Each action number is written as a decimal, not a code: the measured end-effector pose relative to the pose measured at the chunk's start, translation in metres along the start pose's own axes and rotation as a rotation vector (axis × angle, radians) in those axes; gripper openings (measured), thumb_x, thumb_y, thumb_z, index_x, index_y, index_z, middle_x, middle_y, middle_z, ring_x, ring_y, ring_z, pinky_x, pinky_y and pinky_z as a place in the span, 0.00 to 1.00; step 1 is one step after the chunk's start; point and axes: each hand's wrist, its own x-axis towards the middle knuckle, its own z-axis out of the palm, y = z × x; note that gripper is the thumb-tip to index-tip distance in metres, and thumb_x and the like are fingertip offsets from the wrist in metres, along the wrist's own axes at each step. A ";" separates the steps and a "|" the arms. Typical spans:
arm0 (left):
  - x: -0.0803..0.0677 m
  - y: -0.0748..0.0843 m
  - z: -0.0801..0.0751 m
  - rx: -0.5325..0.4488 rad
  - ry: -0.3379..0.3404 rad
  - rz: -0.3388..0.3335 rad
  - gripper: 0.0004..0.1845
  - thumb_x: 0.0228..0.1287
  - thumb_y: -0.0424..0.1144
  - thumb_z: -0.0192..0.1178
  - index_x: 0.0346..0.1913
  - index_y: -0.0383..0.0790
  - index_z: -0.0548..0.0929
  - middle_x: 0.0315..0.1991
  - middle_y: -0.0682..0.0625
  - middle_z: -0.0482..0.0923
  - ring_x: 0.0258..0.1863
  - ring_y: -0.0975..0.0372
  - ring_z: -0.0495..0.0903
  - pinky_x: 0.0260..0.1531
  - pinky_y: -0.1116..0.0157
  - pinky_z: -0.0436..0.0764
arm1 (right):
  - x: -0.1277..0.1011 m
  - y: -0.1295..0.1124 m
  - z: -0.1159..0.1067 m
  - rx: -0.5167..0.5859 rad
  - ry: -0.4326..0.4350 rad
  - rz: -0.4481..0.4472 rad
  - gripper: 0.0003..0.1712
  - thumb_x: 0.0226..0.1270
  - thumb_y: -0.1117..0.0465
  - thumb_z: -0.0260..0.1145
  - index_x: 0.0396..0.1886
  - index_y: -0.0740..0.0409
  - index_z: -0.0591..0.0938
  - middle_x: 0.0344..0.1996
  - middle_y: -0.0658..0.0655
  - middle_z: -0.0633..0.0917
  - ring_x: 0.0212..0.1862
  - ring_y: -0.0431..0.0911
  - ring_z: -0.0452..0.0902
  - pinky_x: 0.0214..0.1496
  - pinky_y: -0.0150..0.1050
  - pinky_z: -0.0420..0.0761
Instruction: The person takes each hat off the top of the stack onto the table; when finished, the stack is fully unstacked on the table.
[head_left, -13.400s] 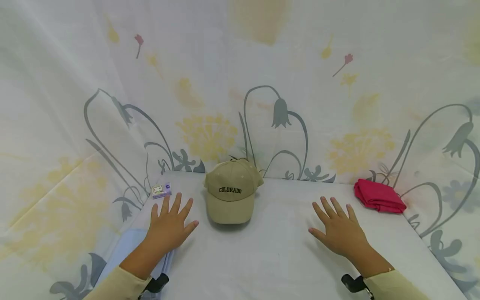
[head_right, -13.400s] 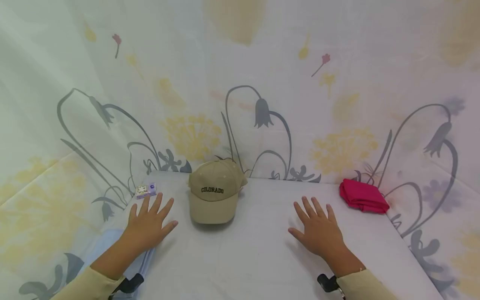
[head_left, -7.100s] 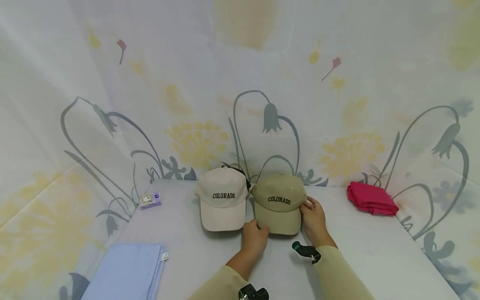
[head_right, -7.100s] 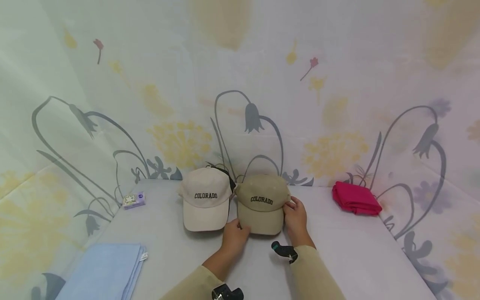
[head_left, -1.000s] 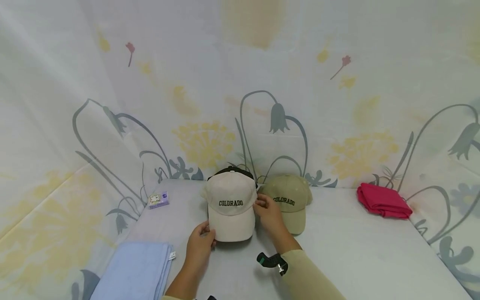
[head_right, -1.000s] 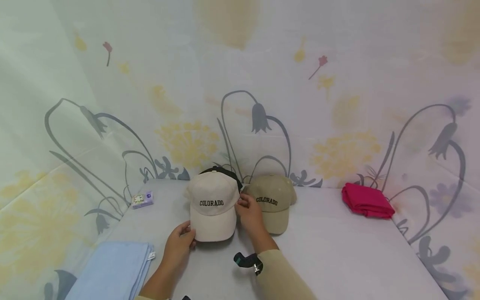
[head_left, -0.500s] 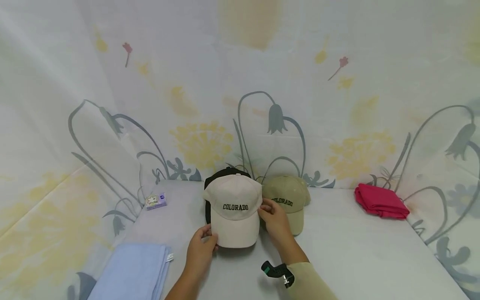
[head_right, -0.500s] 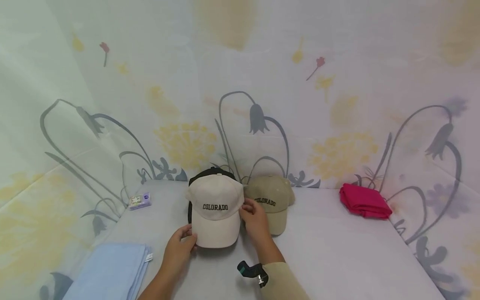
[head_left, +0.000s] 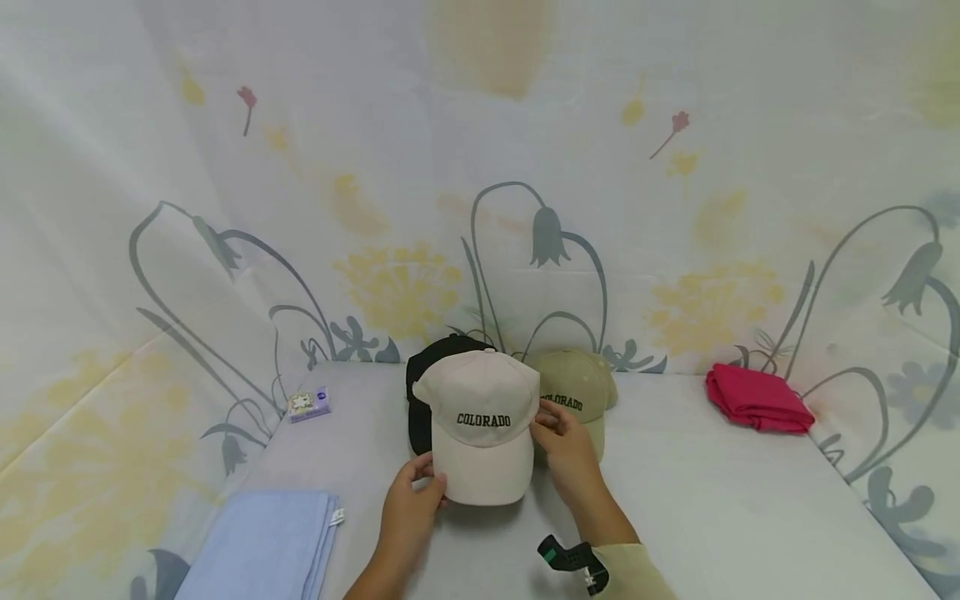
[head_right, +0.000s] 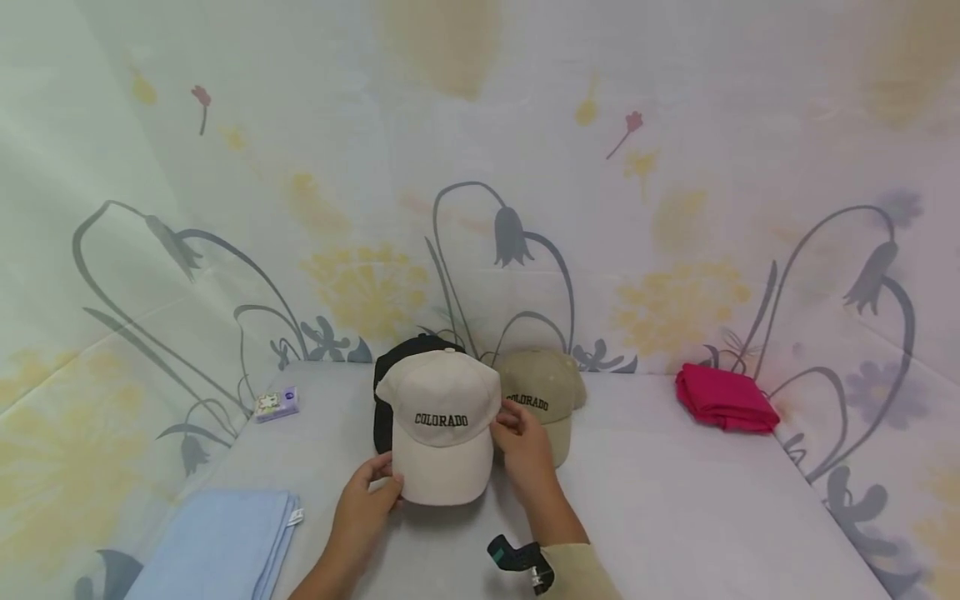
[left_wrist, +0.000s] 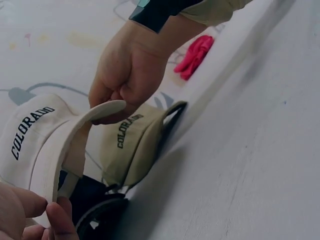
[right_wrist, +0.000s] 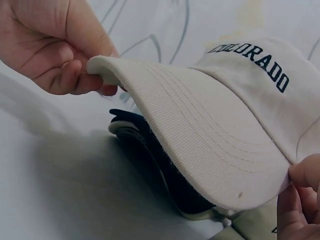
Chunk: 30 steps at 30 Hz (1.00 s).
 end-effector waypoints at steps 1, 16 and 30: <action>-0.001 0.001 0.001 -0.006 -0.005 0.001 0.26 0.74 0.35 0.62 0.71 0.32 0.73 0.56 0.41 0.74 0.40 0.59 0.81 0.38 0.65 0.84 | -0.001 -0.001 -0.001 0.001 0.003 0.002 0.26 0.75 0.70 0.64 0.70 0.64 0.75 0.50 0.58 0.81 0.51 0.43 0.77 0.51 0.28 0.78; -0.019 0.005 0.015 0.000 -0.054 -0.003 0.24 0.73 0.35 0.61 0.69 0.33 0.75 0.56 0.42 0.75 0.40 0.61 0.82 0.40 0.64 0.84 | -0.020 -0.013 -0.027 -0.085 0.045 0.020 0.27 0.74 0.69 0.65 0.71 0.60 0.75 0.51 0.58 0.81 0.52 0.43 0.76 0.49 0.25 0.78; -0.031 0.006 0.035 -0.026 -0.136 -0.004 0.25 0.72 0.35 0.62 0.69 0.33 0.73 0.56 0.42 0.73 0.38 0.60 0.81 0.40 0.63 0.83 | -0.039 -0.025 -0.058 -0.127 0.055 0.030 0.28 0.76 0.68 0.63 0.73 0.62 0.72 0.54 0.59 0.79 0.54 0.43 0.76 0.50 0.25 0.79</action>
